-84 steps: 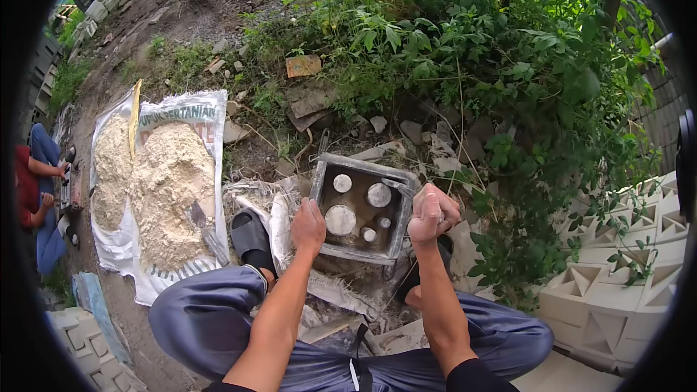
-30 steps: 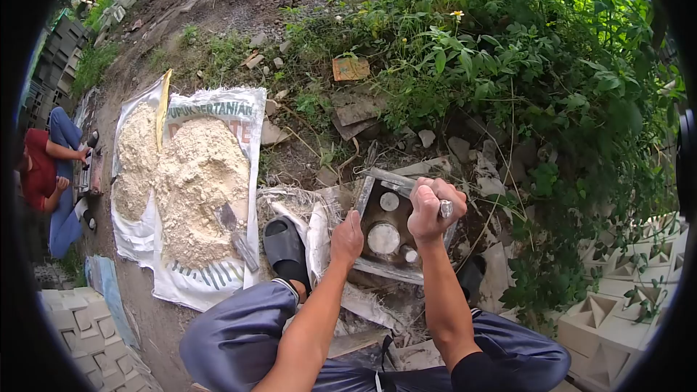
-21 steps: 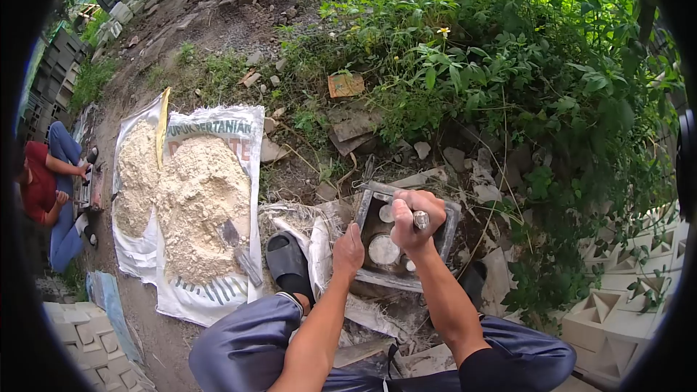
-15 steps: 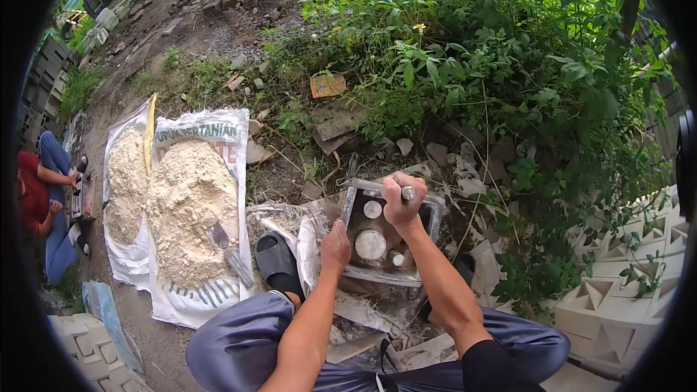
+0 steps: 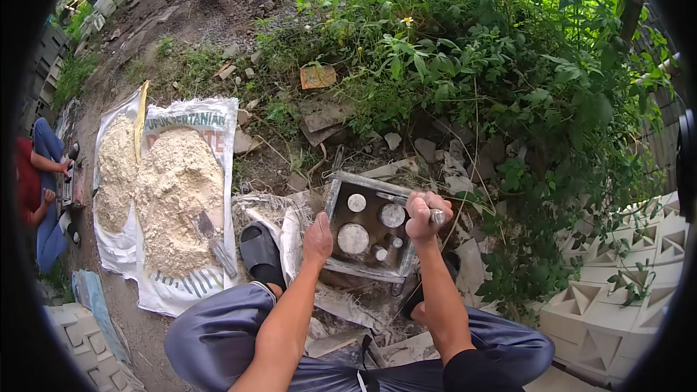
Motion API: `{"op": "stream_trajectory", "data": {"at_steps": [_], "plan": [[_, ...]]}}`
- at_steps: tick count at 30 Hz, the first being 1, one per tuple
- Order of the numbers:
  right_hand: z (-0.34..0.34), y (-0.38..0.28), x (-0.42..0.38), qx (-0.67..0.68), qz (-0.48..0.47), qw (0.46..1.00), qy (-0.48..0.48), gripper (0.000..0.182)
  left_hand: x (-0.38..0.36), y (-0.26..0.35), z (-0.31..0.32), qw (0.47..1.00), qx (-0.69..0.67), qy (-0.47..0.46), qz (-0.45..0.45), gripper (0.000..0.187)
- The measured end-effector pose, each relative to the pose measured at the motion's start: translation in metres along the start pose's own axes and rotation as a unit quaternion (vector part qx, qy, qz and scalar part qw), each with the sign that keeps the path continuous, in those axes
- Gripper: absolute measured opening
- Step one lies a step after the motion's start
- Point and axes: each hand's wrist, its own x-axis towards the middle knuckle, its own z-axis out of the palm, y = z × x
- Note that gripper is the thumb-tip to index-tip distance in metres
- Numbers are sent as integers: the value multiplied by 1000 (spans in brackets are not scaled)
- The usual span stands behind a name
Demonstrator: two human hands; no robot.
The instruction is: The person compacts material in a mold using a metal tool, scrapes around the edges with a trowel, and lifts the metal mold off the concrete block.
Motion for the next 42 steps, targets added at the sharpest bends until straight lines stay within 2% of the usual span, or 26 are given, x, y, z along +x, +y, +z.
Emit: {"op": "stream_trajectory", "data": {"at_steps": [2,3,5,6,9,10,12,14,15,17,20,21,23,24,25,27,28,29,32,33,35,37,39,42], "plan": [[-13,13,-3,-56,51,996,-53,23,-5,11,-7,999,-9,-22,-24,49],[-16,13,5,-27,94,993,-71,21,0,16,-10,998,-12,-35,-42,49],[-24,4,8,-57,50,997,11,20,1,7,-4,999,-18,-22,-39,52],[-16,-29,25,-17,-1,1000,-1,33,5,10,-6,999,-18,-23,-46,53],[-24,-39,13,11,-1,999,34,33,4,3,-10,997,-23,-38,-64,55],[-34,-8,-7,-69,29,997,7,33,3,5,-7,996,-37,-47,-64,56],[-32,8,-5,-50,-15,998,19,33,6,12,-8,996,-36,-52,-67,57],[-37,0,-3,-43,-15,999,29,32,3,9,-8,995,-32,-55,-79,59],[-33,-23,11,-19,12,999,26,32,12,13,-9,995,-31,-52,-76,59],[-28,-51,17,39,8,998,50,32,4,17,-13,995,-5,-60,-84,60],[-29,8,-19,-64,-36,996,51,29,5,14,-10,995,-25,-51,-86,60],[-25,8,-11,-79,-34,996,24,28,6,18,-10,995,-27,-52,-85,60],[-28,-2,1,-83,12,996,-1,29,3,21,-14,997,-18,-43,-58,60],[-32,-11,5,-66,6,998,8,31,4,21,-13,997,-3,-42,-70,59],[-29,-26,11,-2,-2,999,44,32,7,19,-12,996,-1,-38,-75,59],[-26,-36,12,48,16,997,50,32,5,11,-10,996,12,-55,-70,59],[-26,-21,6,76,32,996,27,32,5,6,-7,997,14,-52,-56,59],[-31,10,-8,24,61,997,31,32,4,9,-9,997,14,-57,-54,59],[-30,11,16,77,162,983,36,31,4,19,-12,996,-12,-52,-78,57],[-33,0,18,74,159,984,39,31,4,20,-10,996,-13,-55,-74,57],[-27,-29,27,68,64,995,39,31,6,19,-11,997,-4,-38,-70,57],[-26,-35,22,71,74,994,31,30,8,11,-13,997,6,-50,-66,57],[-28,16,3,-18,86,996,5,29,5,15,-12,997,-14,-45,-67,57],[-25,17,23,9,137,990,18,33,10,14,-8,998,-22,-29,-58,57]]}}
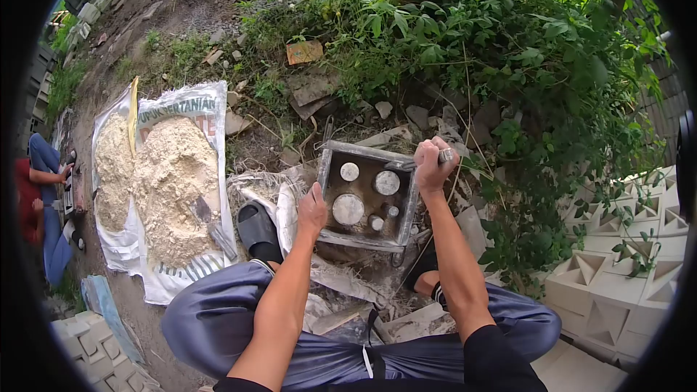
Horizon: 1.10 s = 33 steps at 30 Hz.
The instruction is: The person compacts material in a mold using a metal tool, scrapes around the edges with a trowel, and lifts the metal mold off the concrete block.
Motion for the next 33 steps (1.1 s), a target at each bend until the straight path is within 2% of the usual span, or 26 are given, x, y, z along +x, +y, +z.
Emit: {"op": "stream_trajectory", "data": {"at_steps": [3,5,8,10,16,19,21,23,25,27,32,33], "plan": [[-4,-61,4,123,27,992,10,34,-2,3,-2,1000,-7,-2,0,57],[-8,-108,5,166,-7,986,-17,33,-8,-2,-2,1000,-12,-6,-4,57],[-3,-169,-5,176,5,983,-46,31,-4,-9,0,1000,7,-9,0,57],[3,-187,-20,146,5,988,-52,31,-8,-2,-2,1000,-5,-4,-1,57],[-8,-162,-86,176,75,981,-14,32,-7,-2,-4,1000,-20,0,2,57],[-12,-147,-112,125,80,989,-25,32,-7,-1,-5,1000,-24,-5,4,56],[-14,-140,-122,46,50,997,-46,33,-8,1,-6,1000,-19,-10,9,56],[-17,-128,-132,39,63,996,-40,34,-8,1,-5,1000,-18,-8,5,56],[-18,-106,-146,24,44,998,-23,33,-7,0,-5,1000,-17,-7,4,56],[-31,-47,-176,-37,30,999,-24,29,-8,0,-7,1000,-15,-19,5,57],[-15,-79,-152,-11,122,992,-20,30,-6,4,-4,1000,-23,-11,2,58],[-11,-89,-152,-22,100,994,-23,30,-7,2,-5,1000,-18,-9,2,59]]}}
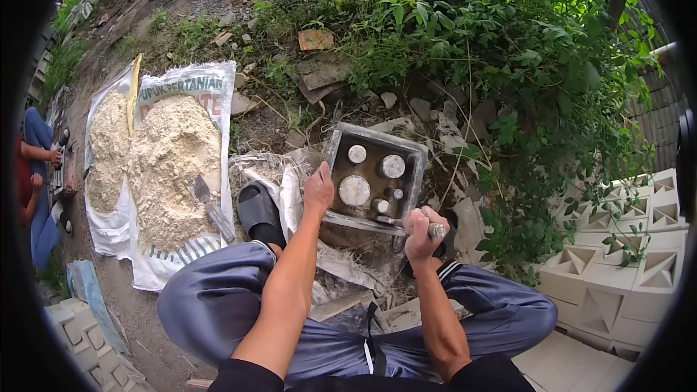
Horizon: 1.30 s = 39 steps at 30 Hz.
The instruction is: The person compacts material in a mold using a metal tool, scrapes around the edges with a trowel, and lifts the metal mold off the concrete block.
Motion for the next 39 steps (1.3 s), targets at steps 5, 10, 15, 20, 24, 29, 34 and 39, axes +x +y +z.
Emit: {"op": "stream_trajectory", "data": {"at_steps": [5,10,15,20,24,29,34,39], "plan": [[11,37,-20,-126,-95,986,-53,26,0,-4,-1,1000,-7,-19,-7,57],[27,-3,-8,-2,-67,997,-27,37,6,-5,0,1000,-7,-15,-11,57],[29,34,-11,-30,-47,996,-70,29,6,-7,1,999,-28,-27,-15,57],[39,4,-5,-42,-25,997,-53,26,10,-24,5,996,-81,-35,6,62],[45,30,-19,-91,-132,982,-96,22,12,-33,0,989,-113,-89,-13,65],[55,3,3,-55,-38,993,-100,33,-13,-41,-3,995,-82,-52,-36,64],[49,19,-17,-87,-102,985,-113,19,-21,-36,-8,995,-91,-32,-35,60],[71,16,-17,-74,-84,987,-116,27,-23,-27,-12,996,-71,-16,-49,61]]}}
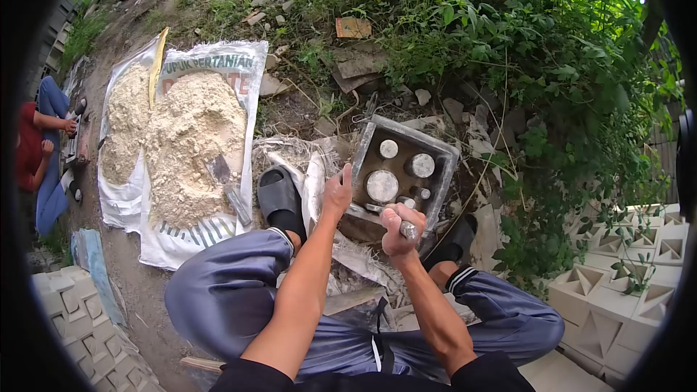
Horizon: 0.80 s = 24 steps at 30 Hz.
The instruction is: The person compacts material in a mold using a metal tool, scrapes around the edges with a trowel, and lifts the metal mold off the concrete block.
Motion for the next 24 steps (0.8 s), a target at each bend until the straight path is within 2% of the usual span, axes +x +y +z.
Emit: {"op": "stream_trajectory", "data": {"at_steps": [1,2,5,6,7,9,11,13,17,18,19,20,21,22,24], "plan": [[2,-8,3,66,37,997,33,29,3,3,-1,1000,4,14,3,62],[5,-17,7,86,24,993,74,31,1,3,-2,1000,20,15,5,63],[12,25,-13,103,23,994,26,30,5,-7,1,1000,-8,4,9,63],[23,28,-10,81,-61,994,45,30,2,-1,-1,1000,-7,-5,-7,63],[23,29,-9,58,-1,998,23,32,4,0,0,1000,-9,-3,-1,63],[15,27,1,74,34,997,-10,33,5,-6,1,1000,16,2,-3,62],[2,8,11,130,69,989,3,33,7,-4,2,1000,14,-1,10,63],[-15,-8,20,227,85,968,64,34,6,-6,3,1000,10,-2,17,64],[-68,-48,50,267,120,955,57,33,4,1,-1,999,41,-26,9,72],[-78,-51,52,274,70,958,51,32,4,0,-1,997,51,-56,-19,78],[-91,-65,54,254,77,963,35,33,7,-7,-1,993,62,-87,-49,85],[-103,-73,56,249,71,966,27,33,25,-43,11,988,81,-99,-89,96],[-113,-80,53,244,66,967,19,34,15,-47,2,988,86,-100,-83,96],[-122,-85,50,246,61,967,25,34,3,-45,-7,977,135,-138,-91,97],[-135,-89,41,186,66,980,38,34,-28,-40,-17,958,192,-170,-130,96]]}}
